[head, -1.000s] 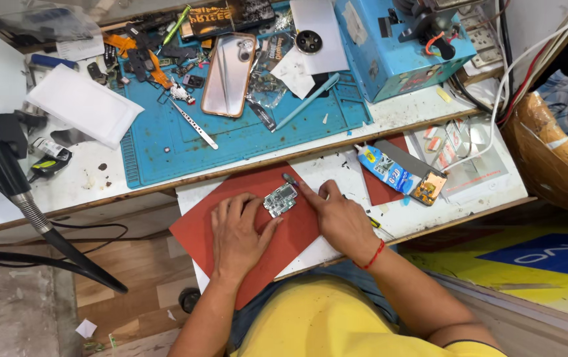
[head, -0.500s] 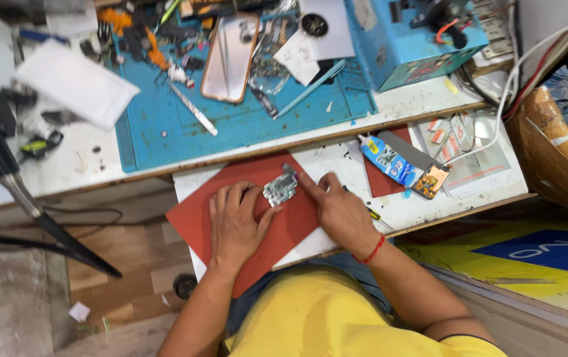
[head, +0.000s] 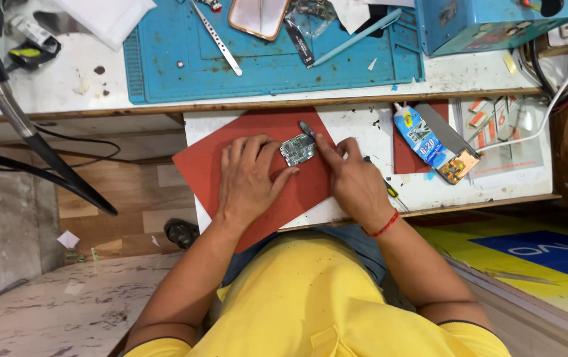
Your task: The person repeatedly scrapes a small circuit board with a purple plastic tool while holding it on a red mat. The person briefly picks up a blue box and then resumes scraping the board. The task appears to be cleaning or preparing the board surface.
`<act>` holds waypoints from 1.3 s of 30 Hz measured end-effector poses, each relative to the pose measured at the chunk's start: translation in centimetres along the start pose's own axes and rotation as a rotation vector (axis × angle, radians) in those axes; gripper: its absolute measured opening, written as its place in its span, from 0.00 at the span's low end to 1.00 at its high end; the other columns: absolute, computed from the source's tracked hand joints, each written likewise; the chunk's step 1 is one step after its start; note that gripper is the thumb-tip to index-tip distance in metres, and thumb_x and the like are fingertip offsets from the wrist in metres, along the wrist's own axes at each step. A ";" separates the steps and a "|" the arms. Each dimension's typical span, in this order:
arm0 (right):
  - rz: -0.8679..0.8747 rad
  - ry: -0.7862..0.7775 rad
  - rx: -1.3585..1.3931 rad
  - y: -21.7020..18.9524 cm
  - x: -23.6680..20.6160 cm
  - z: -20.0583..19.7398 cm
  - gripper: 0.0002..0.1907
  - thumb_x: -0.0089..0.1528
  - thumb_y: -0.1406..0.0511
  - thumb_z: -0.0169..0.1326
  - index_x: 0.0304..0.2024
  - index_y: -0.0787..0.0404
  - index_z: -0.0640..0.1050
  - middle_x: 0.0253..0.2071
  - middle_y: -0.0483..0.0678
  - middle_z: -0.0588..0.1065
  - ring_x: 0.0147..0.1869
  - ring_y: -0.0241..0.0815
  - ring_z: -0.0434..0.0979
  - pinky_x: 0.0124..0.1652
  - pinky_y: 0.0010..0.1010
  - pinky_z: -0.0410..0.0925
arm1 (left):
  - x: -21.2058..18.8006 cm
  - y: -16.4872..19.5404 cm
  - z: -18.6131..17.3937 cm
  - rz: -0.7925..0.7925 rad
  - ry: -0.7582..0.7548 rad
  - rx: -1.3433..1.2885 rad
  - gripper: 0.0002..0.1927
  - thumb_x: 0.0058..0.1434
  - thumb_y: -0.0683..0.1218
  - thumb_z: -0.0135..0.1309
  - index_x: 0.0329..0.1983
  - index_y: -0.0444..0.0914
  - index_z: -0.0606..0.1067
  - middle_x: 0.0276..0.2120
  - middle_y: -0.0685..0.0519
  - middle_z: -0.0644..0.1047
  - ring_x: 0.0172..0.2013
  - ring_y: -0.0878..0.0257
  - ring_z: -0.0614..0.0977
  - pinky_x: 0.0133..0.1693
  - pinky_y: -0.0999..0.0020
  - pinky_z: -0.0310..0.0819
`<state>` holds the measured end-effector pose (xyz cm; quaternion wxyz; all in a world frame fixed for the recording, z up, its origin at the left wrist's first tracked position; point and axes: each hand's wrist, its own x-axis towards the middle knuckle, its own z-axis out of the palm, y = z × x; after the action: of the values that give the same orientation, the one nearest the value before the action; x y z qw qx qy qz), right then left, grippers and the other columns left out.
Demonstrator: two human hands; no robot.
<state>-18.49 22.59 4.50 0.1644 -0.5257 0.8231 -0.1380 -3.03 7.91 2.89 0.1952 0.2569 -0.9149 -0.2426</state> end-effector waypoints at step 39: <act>-0.103 -0.083 0.063 0.9 -0.7 -0.4 0.35 0.58 0.74 0.47 0.67 0.48 0.71 0.47 0.54 0.73 0.34 0.60 0.78 0.33 0.48 0.72 | -0.5 -0.2 1.4 0.079 0.045 0.180 0.24 0.60 0.55 0.62 0.54 0.36 0.76 0.51 0.50 0.74 0.53 0.52 0.73 0.53 0.48 0.63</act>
<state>-19.09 23.61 4.60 0.2075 -0.5671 0.7828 -0.1502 -3.23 8.57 1.53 0.2013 0.2425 -0.9378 -0.1454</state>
